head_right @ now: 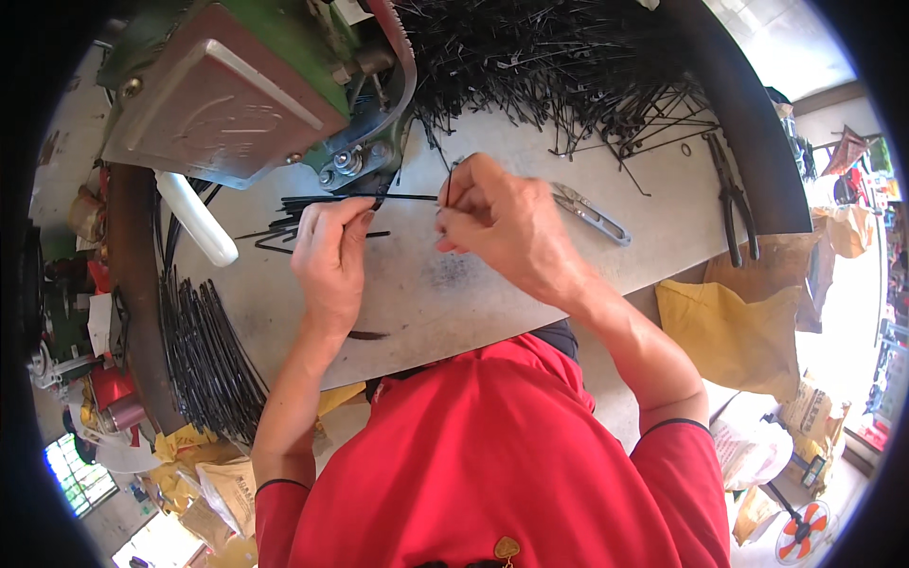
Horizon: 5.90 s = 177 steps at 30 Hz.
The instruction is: The person repeatedly feeds thin black metal rods into a manual bending machine, pulls the lever to bend them, and removes the finished pieces. The person handles the rods one at a time and places the bent rods into a pile on the table.
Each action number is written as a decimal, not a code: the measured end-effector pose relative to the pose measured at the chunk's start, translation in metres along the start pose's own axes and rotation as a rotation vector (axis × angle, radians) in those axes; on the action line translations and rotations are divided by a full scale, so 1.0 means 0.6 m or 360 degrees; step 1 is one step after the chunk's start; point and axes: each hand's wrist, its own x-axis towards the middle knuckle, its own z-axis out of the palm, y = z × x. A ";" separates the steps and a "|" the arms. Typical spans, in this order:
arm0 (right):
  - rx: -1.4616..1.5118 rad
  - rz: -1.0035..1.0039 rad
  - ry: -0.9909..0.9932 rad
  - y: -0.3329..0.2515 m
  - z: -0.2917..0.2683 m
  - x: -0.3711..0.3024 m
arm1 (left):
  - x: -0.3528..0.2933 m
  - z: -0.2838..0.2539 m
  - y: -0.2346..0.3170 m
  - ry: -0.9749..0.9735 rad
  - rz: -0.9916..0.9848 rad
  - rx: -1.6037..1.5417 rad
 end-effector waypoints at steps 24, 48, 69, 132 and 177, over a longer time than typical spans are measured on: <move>-0.1192 -0.0818 0.0376 0.031 0.102 0.080 | 0.050 -0.032 -0.025 0.0065 -0.1467 -0.1681; -0.1246 -0.0888 0.0378 0.034 0.104 0.072 | 0.043 -0.032 -0.017 0.0080 -0.1467 -0.1820; -0.1148 -0.0881 0.0361 0.030 0.107 0.070 | 0.041 -0.028 -0.011 0.0127 -0.1499 -0.1838; -0.1417 -0.1116 -0.0468 -0.018 0.069 -0.068 | 0.082 -0.115 -0.245 0.0290 -0.0316 0.0992; 0.0447 -0.0079 0.0040 0.001 0.124 0.077 | 0.031 0.004 0.002 0.0392 -0.1413 -0.1918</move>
